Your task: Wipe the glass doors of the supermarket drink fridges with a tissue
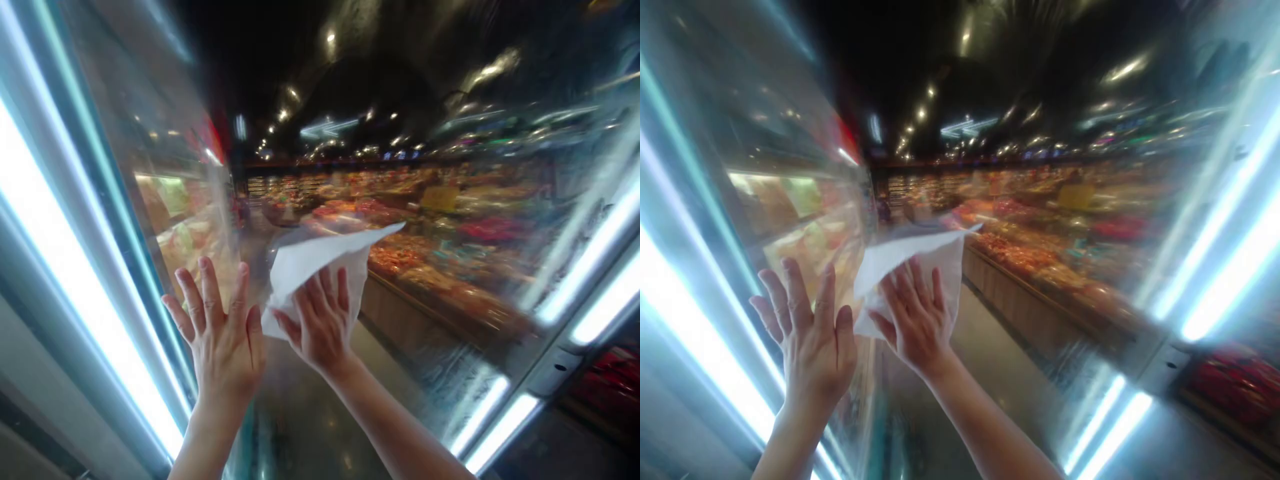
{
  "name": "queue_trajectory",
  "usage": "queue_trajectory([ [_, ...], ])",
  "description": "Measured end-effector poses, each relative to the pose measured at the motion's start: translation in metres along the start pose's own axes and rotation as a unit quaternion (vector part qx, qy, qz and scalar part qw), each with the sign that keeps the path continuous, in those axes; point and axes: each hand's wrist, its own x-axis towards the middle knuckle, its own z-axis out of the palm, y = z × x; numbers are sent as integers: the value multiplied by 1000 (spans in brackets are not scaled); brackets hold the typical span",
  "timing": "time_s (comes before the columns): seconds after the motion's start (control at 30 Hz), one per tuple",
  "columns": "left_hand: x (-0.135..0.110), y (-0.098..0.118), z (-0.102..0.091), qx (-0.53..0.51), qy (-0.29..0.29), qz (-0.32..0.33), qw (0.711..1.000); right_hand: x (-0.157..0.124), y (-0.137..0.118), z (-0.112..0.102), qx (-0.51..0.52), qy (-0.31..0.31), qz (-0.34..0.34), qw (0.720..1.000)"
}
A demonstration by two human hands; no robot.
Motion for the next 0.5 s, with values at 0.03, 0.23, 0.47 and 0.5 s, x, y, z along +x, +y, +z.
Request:
queue_trajectory([
  [0.03, -2, 0, 1, -3, -3, 1, 1000, -14, -2, 1, 3, -3, -10, 1000],
  [0.23, 1, 17, 12, -24, -10, 1, 1000, 33, 24, -11, -54, 7, 39, 998],
  [0.47, -31, 58, 34, -70, 14, -14, 997, -50, 44, -23, -53, 22, 28, 998],
  [0.5, -37, 63, 38, -70, 21, -10, 997, -64, 49, -25, -60, 16, 31, 998],
])
